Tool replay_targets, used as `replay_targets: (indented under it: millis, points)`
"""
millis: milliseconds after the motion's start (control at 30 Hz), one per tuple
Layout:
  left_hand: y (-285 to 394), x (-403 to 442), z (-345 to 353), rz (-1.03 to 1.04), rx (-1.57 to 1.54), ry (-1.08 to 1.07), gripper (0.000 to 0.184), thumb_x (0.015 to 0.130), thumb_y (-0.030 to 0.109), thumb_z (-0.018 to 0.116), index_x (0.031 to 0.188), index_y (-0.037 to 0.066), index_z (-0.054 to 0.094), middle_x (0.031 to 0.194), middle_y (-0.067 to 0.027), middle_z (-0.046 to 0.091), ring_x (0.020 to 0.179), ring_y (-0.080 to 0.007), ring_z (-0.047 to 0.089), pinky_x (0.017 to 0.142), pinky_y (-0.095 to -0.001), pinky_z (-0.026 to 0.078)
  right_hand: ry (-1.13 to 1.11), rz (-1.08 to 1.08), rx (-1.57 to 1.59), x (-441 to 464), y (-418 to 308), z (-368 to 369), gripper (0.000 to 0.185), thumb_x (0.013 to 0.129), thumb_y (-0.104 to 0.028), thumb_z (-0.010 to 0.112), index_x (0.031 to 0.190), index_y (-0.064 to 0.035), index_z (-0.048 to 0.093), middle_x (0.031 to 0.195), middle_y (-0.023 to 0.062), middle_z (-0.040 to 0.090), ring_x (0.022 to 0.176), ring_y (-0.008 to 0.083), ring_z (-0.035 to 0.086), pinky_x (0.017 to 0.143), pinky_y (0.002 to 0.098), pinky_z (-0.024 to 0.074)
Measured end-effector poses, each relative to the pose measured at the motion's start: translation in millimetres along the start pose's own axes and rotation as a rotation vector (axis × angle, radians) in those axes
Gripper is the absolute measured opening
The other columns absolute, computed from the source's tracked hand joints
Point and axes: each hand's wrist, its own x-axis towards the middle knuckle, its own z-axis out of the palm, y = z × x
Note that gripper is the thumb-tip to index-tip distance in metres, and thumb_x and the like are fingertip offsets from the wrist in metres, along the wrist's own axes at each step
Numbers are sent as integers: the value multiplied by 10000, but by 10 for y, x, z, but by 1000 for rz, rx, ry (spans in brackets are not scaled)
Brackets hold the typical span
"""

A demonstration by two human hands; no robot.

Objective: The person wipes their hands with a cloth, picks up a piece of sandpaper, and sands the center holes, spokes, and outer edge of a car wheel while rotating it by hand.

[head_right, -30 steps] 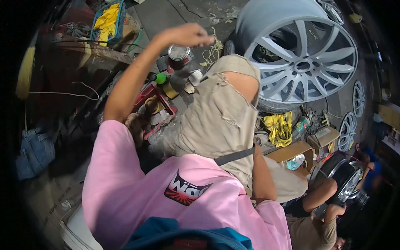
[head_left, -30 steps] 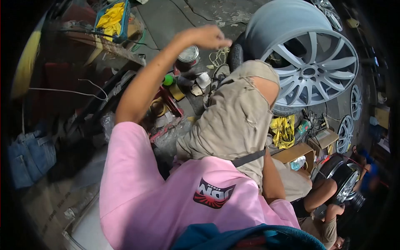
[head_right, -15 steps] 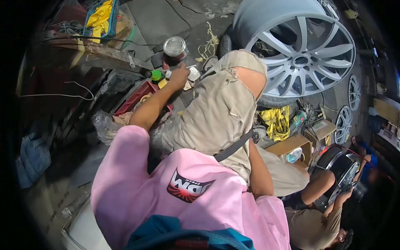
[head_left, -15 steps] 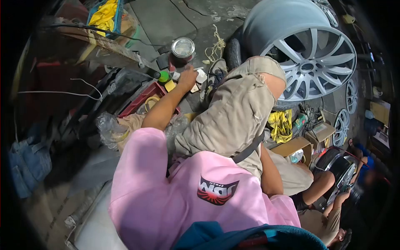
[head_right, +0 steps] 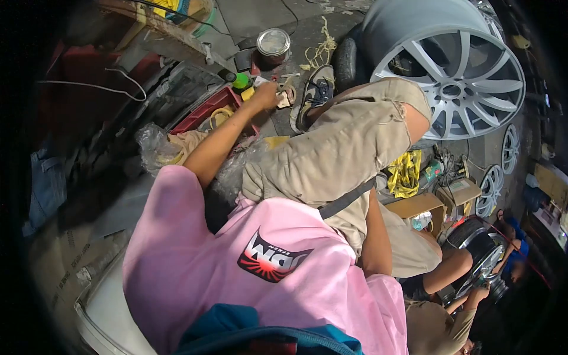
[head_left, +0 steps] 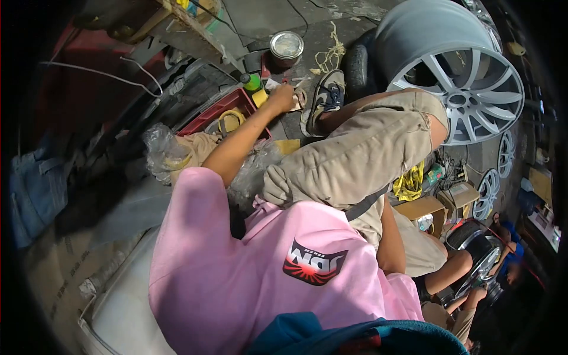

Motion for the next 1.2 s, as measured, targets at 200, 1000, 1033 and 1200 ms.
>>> replay_targets:
  millis: [200,1000,1033,1200]
  points:
    - [221,-614,973,-64,-49,-344,427,844,264,741,1158,-24,716,1218,-290,689,1158,-424,673,990,-489,550,-80,17,27,54,97,485,298,963,-167,597,1184,23,660,1127,265,651,907,415,658,816,482,527]
    - [-1076,-1125,368,-360,212,-315,509,774,379,855,1147,46,761,1191,-198,737,1115,-349,715,942,-438,577,-56,63,74,-275,194,516,292,968,-167,620,1183,22,679,1091,235,688,897,359,679,813,440,536]
    - [-1030,-1125,370,-398,223,-319,518,763,389,869,1149,60,761,1193,-187,738,1120,-335,715,941,-427,579,-57,64,76,-301,193,529,292,968,-167,621,1183,22,679,1089,233,690,897,356,680,813,438,537]
    - [-1125,-1158,509,-421,293,-276,468,772,335,866,1135,57,766,1194,-177,741,1124,-327,718,940,-428,582,-70,72,80,-317,191,549,290,970,-167,626,1183,21,683,1082,227,697,894,344,685,812,429,538]
